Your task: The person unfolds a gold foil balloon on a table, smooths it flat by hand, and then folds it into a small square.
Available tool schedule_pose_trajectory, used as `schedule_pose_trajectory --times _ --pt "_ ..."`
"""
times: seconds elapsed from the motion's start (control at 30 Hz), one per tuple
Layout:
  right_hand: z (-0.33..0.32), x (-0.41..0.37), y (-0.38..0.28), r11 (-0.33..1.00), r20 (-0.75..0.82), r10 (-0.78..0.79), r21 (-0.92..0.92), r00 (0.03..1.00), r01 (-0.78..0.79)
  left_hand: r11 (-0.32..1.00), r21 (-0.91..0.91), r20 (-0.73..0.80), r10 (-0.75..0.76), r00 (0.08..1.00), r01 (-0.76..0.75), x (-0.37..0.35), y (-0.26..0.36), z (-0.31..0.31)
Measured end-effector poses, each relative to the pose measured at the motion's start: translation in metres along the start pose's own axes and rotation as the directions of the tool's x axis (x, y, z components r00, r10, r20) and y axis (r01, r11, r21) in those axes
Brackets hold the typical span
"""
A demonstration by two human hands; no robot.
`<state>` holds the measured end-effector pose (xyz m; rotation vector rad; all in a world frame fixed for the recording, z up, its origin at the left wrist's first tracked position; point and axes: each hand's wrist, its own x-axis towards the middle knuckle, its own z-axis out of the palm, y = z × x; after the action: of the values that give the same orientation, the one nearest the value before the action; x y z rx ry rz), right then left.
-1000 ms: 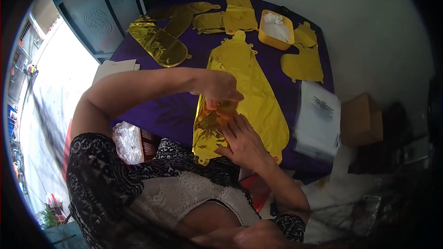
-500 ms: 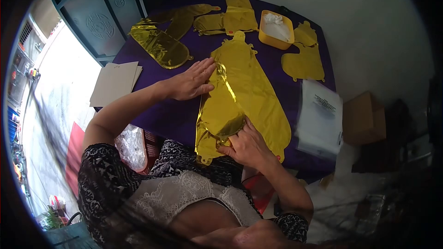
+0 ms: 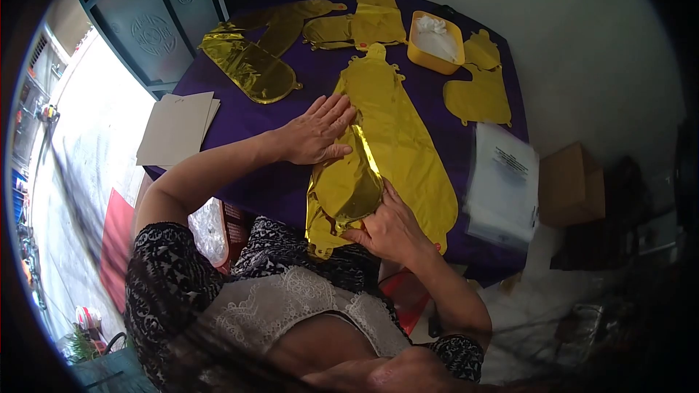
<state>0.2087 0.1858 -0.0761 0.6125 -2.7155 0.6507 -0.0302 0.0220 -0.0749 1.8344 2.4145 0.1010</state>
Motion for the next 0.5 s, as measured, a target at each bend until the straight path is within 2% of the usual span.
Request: schedule_pose_trajectory --times 0.17,0.4,0.5 --pt "0.000 0.000 0.000 0.999 -0.004 0.020 0.025 1.000 -0.020 0.991 0.133 -0.058 0.028 0.998 -0.020 0.000 0.006 0.000" --pt "-0.001 -0.001 0.000 1.000 0.066 0.021 0.019 0.998 -0.022 0.985 0.167 -0.109 0.053 0.993 -0.035 -0.003 0.010 -0.001" --pt "-0.003 0.000 0.000 1.000 0.033 0.009 0.021 0.999 -0.010 0.983 0.181 -0.128 0.062 0.990 -0.038 -0.003 0.011 0.000"
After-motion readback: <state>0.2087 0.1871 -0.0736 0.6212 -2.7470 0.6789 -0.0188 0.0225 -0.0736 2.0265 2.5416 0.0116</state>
